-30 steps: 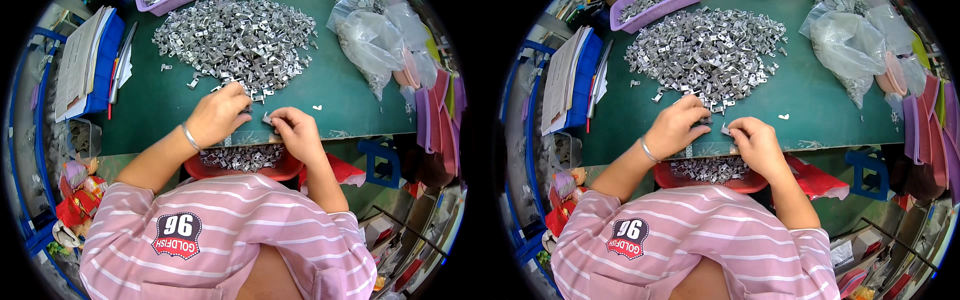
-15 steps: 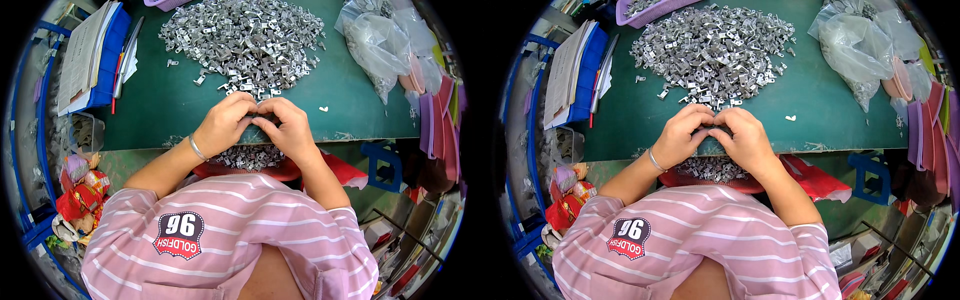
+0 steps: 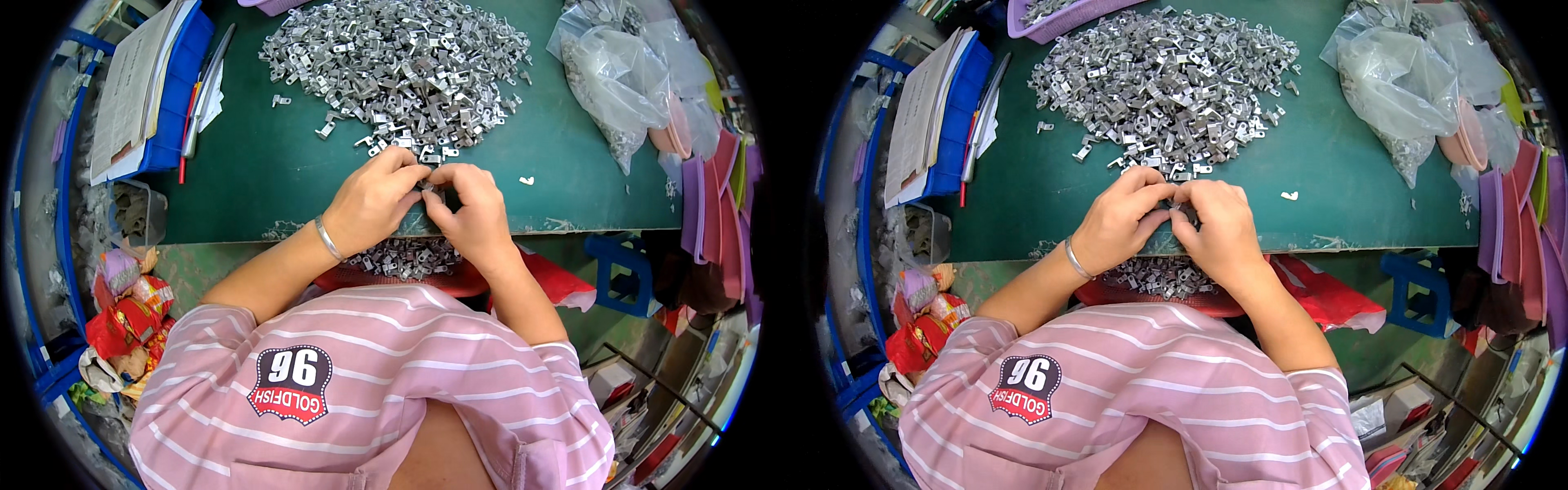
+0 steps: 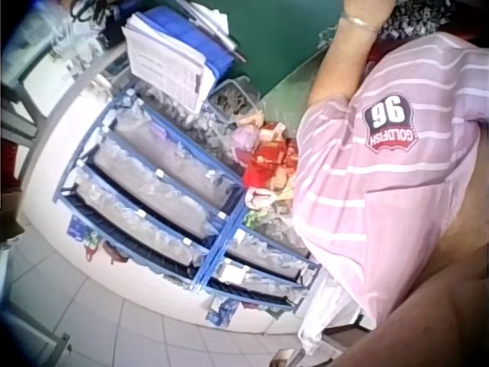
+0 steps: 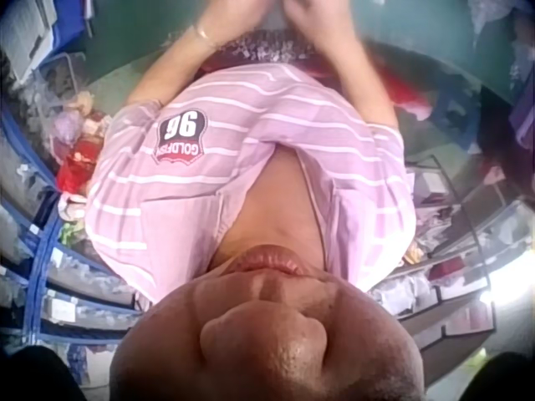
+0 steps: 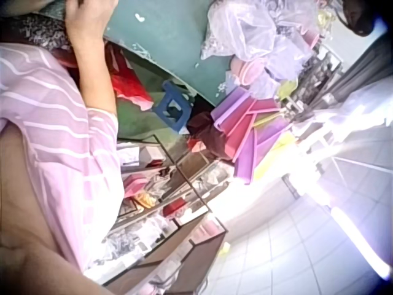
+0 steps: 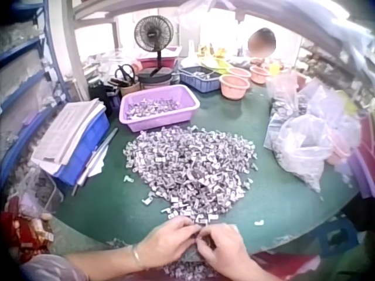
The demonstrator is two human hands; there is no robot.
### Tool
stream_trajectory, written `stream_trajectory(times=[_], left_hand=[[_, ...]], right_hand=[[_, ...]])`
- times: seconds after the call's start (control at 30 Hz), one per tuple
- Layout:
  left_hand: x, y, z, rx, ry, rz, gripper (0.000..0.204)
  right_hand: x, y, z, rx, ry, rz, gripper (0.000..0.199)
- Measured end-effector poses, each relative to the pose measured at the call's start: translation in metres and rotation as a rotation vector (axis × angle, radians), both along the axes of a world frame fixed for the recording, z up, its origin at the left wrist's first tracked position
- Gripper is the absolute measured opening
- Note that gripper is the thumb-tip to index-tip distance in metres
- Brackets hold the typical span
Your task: The person picks up metal zipper sliders from a large pile on a table, checks each one, and places them into a small red container or a purple tray.
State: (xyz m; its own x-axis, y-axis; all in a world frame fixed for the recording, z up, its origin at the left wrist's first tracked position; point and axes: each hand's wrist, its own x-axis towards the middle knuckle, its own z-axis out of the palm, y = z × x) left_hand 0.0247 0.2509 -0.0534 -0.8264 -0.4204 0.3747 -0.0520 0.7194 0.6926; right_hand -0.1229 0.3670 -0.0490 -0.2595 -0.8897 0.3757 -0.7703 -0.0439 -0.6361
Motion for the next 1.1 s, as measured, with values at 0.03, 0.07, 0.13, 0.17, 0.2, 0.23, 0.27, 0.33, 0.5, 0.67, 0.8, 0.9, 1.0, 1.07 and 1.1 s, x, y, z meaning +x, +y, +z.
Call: stream_trajectory(times=[0.03, 0.07, 0.13, 0.17, 0.2, 0.23, 0.27, 0.33, 0.5, 0.67, 0.8, 0.9, 1.0, 1.07, 1.1], left_hand=[[0.0, 0.0, 0.0, 0.001, 0.001, 0.004, 0.032], [-0.001, 0.0, 0.001, 0.018, 0.036, 0.017, 0.029], [-0.001, 0.0, 0.006, 0.035, 0.075, 0.027, 0.027], [-0.001, 0.001, 0.009, 0.1, 0.103, 0.027, 0.025], [0.0, 0.001, 0.011, 0.165, 0.13, 0.029, 0.023], [0.002, -0.001, 0.014, 0.166, 0.13, 0.03, 0.023], [0.004, -0.003, 0.017, 0.121, 0.096, 0.006, 0.022], [0.005, -0.005, 0.021, 0.078, 0.059, -0.017, 0.021], [0.006, -0.004, 0.03, 0.021, 0.191, 0.056, 0.019], [0.011, -0.002, 0.019, 0.906, 0.169, 0.059, 0.018], [0.012, 0.004, 0.014, 1.325, -0.032, 0.071, 0.018], [0.009, 0.008, 0.012, 1.413, -0.118, 0.172, 0.014], [0.005, 0.016, 0.008, 0.405, -0.242, 0.106, 0.013], [0.002, 0.017, 0.001, 0.031, -0.068, 0.111, 0.011], [0.002, 0.014, -0.001, 0.057, -0.058, 0.116, 0.008]], right_hand=[[0.001, 0.001, 0.002, 0.001, 0.001, 0.004, 0.03], [0.002, 0.002, 0.006, 0.031, -0.237, -0.019, 0.029], [0.001, 0.004, 0.006, 0.061, -0.472, -0.045, 0.027], [-0.001, 0.006, 0.003, -0.006, -0.51, -0.017, 0.025], [-0.001, 0.007, 0.002, -0.072, -0.55, 0.012, 0.023], [-0.002, 0.008, 0.004, -0.071, -0.549, 0.013, 0.023], [-0.002, 0.009, 0.011, -0.05, -0.414, 0.027, 0.024], [-0.003, 0.01, 0.013, -0.027, -0.282, 0.041, 0.025], [-0.013, 0.014, 0.012, -0.037, -0.107, 0.047, 0.028], [-0.023, 0.019, 0.012, -0.05, -0.309, -0.068, 0.027], [-0.027, 0.025, 0.002, 0.084, -0.312, -0.157, 0.022], [-0.02, 0.026, -0.002, 0.08, -0.368, -0.087, 0.024], [-0.019, 0.026, -0.008, 0.04, -0.55, -0.07, 0.024], [-0.018, 0.027, -0.01, 0.01, -0.565, -0.071, 0.024], [-0.017, 0.027, -0.011, -0.02, -0.581, -0.076, 0.024]])
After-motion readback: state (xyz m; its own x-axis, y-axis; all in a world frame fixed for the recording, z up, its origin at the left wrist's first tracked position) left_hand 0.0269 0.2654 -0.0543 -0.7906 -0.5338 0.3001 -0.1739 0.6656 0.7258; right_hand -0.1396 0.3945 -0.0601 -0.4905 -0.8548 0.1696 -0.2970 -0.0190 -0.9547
